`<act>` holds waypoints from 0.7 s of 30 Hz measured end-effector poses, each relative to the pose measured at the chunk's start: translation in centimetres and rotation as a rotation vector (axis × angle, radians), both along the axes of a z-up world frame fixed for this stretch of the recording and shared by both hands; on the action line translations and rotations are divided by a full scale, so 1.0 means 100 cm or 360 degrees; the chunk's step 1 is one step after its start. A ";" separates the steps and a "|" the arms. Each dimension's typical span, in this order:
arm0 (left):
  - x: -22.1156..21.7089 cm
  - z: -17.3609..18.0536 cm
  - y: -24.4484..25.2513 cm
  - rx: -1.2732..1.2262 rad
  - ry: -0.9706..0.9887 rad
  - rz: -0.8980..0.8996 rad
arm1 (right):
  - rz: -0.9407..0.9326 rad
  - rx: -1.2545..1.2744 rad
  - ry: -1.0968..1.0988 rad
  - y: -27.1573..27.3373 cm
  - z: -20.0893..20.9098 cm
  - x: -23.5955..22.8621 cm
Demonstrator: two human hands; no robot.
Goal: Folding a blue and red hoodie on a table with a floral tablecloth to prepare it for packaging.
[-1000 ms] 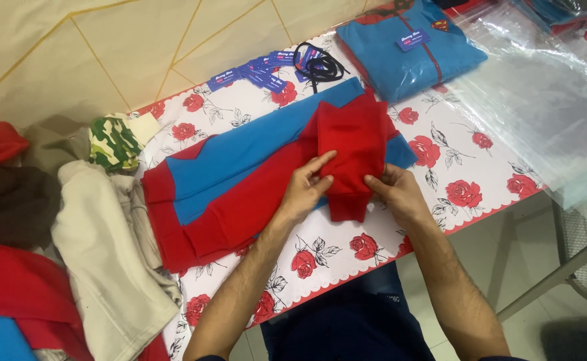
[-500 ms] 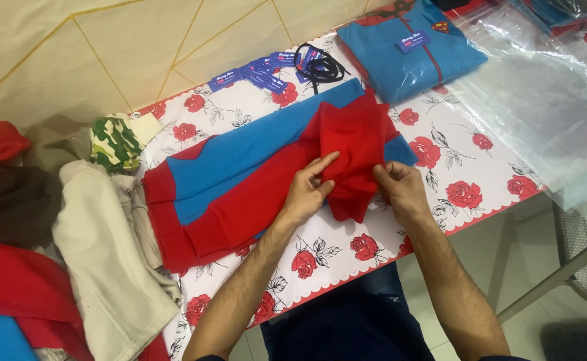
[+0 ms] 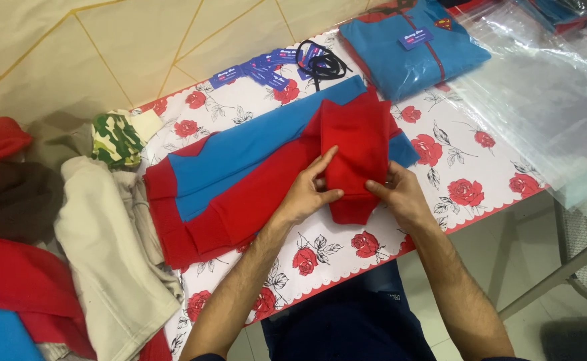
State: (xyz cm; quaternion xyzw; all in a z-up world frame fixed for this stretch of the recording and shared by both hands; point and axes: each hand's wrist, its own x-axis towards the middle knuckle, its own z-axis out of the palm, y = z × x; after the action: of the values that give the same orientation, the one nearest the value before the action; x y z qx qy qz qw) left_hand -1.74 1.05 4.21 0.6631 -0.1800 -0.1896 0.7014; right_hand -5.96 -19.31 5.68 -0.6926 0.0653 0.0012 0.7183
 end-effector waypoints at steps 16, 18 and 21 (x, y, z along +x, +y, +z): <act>-0.003 -0.001 0.001 0.0046 -0.0009 0.0015 | 0.0050 0.0050 -0.0102 0.011 -0.005 -0.018; -0.003 -0.004 0.001 0.0133 -0.0110 0.0040 | -0.0017 0.0114 -0.0130 0.008 -0.011 -0.019; 0.003 -0.027 0.002 0.0156 -0.0046 0.0115 | -0.0039 0.0055 -0.0119 0.008 0.000 -0.025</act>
State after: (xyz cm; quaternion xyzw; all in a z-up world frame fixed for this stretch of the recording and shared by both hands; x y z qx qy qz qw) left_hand -1.47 1.24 1.47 0.7053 -0.1565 -0.1632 0.6719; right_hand -8.41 -18.49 5.66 -0.6787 0.0469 -0.0322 0.7322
